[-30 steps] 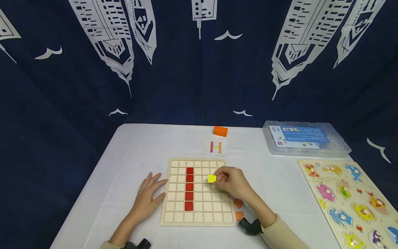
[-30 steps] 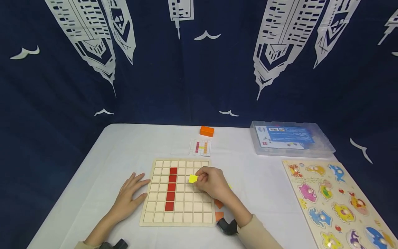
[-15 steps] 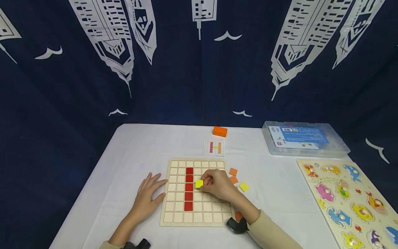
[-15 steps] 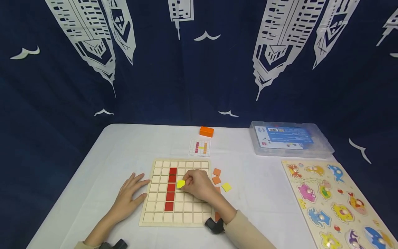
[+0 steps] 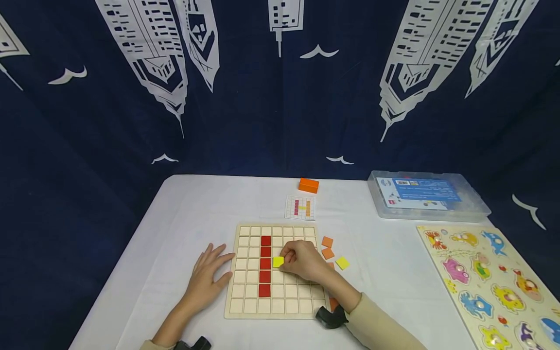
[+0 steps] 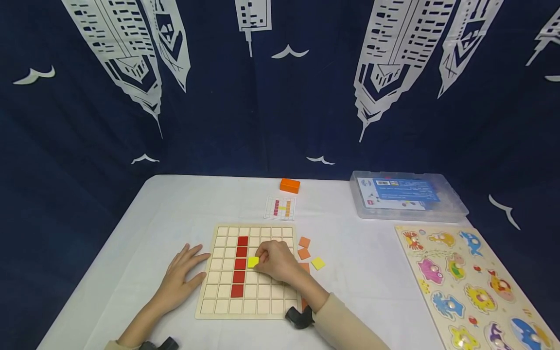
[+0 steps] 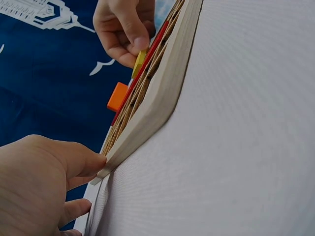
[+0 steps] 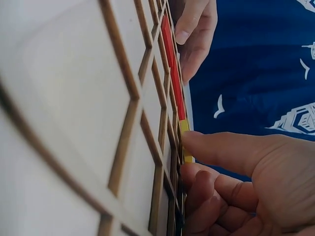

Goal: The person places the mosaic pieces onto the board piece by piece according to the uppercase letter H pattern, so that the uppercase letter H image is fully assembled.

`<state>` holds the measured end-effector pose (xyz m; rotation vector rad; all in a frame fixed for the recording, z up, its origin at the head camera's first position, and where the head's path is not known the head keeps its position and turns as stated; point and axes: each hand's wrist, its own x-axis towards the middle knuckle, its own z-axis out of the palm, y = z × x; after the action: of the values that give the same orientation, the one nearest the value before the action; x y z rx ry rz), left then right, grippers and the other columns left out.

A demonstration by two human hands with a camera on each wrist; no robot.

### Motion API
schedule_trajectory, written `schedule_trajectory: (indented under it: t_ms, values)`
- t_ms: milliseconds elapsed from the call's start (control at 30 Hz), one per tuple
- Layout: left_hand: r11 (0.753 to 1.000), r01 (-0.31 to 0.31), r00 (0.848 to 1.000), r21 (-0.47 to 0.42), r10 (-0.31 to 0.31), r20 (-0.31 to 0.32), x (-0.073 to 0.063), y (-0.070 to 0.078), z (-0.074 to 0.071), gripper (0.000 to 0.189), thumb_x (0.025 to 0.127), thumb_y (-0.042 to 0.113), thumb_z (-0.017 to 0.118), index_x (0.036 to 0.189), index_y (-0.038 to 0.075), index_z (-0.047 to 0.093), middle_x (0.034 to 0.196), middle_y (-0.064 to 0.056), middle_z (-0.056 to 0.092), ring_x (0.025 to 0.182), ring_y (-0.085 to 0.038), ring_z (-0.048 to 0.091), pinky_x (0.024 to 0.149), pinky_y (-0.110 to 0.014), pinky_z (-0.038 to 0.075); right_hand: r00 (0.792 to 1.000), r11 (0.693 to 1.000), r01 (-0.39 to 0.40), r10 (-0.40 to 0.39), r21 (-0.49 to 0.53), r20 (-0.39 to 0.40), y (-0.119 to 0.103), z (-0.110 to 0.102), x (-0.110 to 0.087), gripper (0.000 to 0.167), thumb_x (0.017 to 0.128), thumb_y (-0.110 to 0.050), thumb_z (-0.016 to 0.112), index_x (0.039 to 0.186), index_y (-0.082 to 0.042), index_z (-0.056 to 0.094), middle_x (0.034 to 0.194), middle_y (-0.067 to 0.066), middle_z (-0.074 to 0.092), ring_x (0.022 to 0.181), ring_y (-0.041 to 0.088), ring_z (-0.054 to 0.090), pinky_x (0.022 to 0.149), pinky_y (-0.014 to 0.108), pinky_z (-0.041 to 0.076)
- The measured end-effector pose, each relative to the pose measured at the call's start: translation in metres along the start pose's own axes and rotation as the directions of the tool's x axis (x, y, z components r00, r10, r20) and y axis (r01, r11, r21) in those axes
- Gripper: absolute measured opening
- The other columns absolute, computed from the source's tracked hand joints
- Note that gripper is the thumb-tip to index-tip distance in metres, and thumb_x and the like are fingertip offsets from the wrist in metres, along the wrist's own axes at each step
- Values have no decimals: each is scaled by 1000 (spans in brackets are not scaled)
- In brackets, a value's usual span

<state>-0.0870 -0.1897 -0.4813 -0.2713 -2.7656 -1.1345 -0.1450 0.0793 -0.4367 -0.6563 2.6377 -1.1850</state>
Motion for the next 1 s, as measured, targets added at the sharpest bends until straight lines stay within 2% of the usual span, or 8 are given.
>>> schedule_trajectory:
  t_ms: [567,667,833,900,1000]
  values:
    - [1000,5,1000,-3,-5,3,0,0,1,43,86,7,69,128,8,62,151,-19,42,148,-44,16,117,-64,7,1000,999,22,-22,-24,8,-4,-2,-4,19,75,-6,82,88,-4,68,68,-6,59,60,5,53,60,18,46]
    - [1000,5,1000,-2,-5,4,1,0,1,43,86,7,69,129,8,62,151,-19,42,148,-44,15,117,-64,6,1000,1000,21,-21,-10,10,-9,-10,-11,21,76,-8,82,91,-4,69,70,-7,59,61,5,53,60,17,46]
    - [1000,9,1000,3,-9,4,1,0,1,44,86,7,69,129,9,62,151,-19,42,148,-44,15,118,-63,6,995,995,99,-99,27,16,-11,-36,-29,24,78,-10,80,99,-3,69,75,-6,60,66,5,53,60,19,48]
    - [1000,8,1000,4,-8,4,1,1,1,44,86,8,69,129,9,62,151,-19,42,148,-44,15,117,-63,6,991,990,133,-133,39,0,-6,-48,-37,25,79,-11,79,101,-3,69,77,-6,60,68,4,53,60,19,48]
    - [1000,9,1000,3,-10,4,1,1,0,43,86,7,69,129,9,62,151,-19,42,148,-44,15,117,-63,6,990,991,127,-125,39,-59,5,-64,-49,27,79,-13,80,103,-6,69,78,-6,61,68,4,52,60,20,47]
